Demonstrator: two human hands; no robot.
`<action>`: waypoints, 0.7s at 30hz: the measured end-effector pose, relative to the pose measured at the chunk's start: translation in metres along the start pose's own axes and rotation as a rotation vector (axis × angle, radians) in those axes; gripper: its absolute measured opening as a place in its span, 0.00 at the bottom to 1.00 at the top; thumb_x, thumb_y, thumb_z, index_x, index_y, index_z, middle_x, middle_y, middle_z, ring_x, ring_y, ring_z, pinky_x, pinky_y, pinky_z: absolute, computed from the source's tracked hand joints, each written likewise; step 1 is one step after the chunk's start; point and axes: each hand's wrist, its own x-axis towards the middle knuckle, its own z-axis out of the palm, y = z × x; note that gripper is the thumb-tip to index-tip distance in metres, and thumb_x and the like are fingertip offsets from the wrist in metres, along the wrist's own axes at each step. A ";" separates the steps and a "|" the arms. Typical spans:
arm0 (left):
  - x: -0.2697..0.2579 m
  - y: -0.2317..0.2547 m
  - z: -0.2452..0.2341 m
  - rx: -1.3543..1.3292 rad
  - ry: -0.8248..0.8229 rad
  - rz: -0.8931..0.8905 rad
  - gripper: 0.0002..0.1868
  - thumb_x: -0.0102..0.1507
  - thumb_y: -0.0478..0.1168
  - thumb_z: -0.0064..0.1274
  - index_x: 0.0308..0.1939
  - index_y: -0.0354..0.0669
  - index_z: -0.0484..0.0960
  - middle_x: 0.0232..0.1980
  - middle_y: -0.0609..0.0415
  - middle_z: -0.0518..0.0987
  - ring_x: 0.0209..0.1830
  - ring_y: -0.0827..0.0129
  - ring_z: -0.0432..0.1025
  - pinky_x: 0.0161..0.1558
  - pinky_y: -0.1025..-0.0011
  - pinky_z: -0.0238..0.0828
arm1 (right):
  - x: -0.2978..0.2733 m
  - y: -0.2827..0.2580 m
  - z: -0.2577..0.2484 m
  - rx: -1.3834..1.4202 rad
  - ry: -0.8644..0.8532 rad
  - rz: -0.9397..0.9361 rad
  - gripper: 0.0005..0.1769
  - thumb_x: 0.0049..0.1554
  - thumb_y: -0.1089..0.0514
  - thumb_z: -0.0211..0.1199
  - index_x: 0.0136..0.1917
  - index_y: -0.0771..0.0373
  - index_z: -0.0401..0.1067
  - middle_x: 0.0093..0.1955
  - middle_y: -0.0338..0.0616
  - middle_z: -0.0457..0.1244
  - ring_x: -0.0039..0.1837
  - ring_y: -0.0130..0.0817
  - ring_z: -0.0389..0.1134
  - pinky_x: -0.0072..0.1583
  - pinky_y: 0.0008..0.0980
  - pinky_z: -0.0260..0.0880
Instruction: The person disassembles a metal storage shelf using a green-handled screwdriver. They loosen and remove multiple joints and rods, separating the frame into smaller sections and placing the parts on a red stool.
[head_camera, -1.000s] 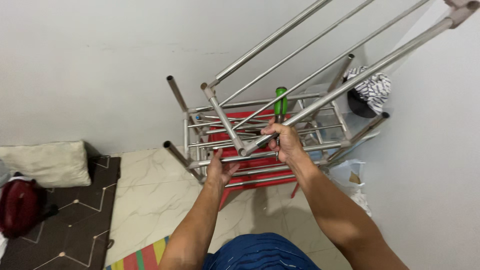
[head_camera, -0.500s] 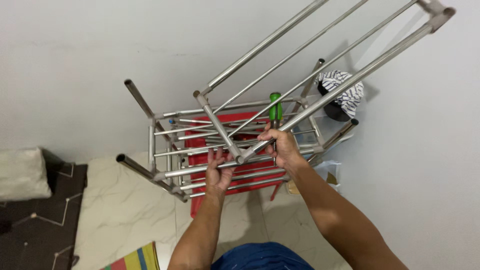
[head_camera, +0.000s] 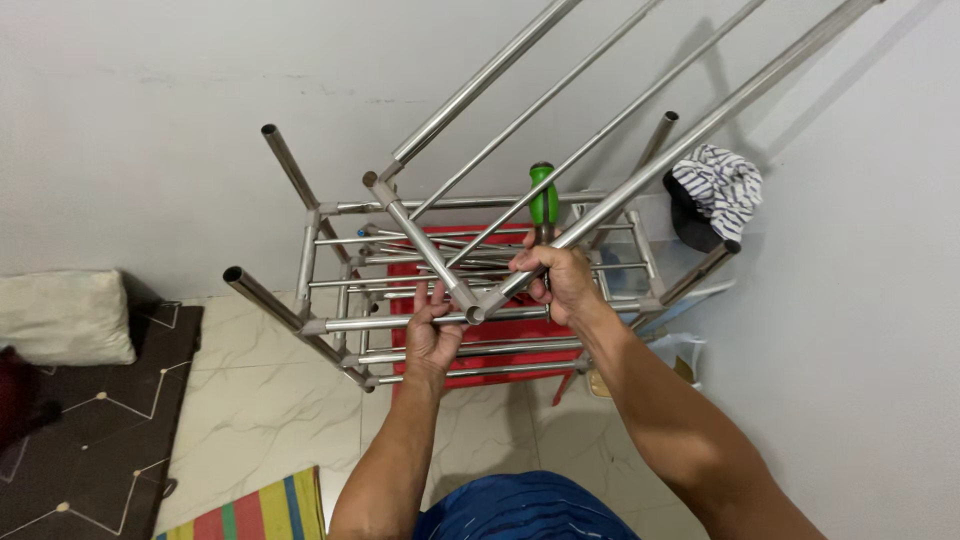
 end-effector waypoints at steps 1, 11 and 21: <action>-0.001 0.001 0.003 -0.010 -0.025 0.004 0.56 0.55 0.24 0.43 0.82 0.63 0.37 0.81 0.48 0.58 0.72 0.48 0.64 0.61 0.35 0.67 | 0.001 -0.001 0.000 -0.007 0.000 0.002 0.15 0.44 0.68 0.61 0.46 0.62 0.67 0.36 0.51 0.67 0.25 0.25 0.60 0.23 0.22 0.53; -0.016 0.041 0.040 0.041 -0.190 0.106 0.51 0.54 0.23 0.42 0.81 0.56 0.46 0.76 0.44 0.63 0.71 0.47 0.66 0.60 0.37 0.69 | 0.007 -0.007 0.019 -0.004 -0.088 0.012 0.16 0.44 0.69 0.60 0.48 0.62 0.66 0.35 0.49 0.67 0.24 0.24 0.58 0.23 0.22 0.52; -0.049 0.083 0.024 -0.028 -0.134 0.205 0.48 0.54 0.24 0.41 0.78 0.51 0.49 0.72 0.44 0.66 0.64 0.46 0.71 0.63 0.48 0.72 | -0.003 -0.001 0.059 -0.033 -0.209 0.046 0.15 0.44 0.68 0.61 0.46 0.61 0.67 0.35 0.48 0.67 0.24 0.23 0.58 0.22 0.21 0.49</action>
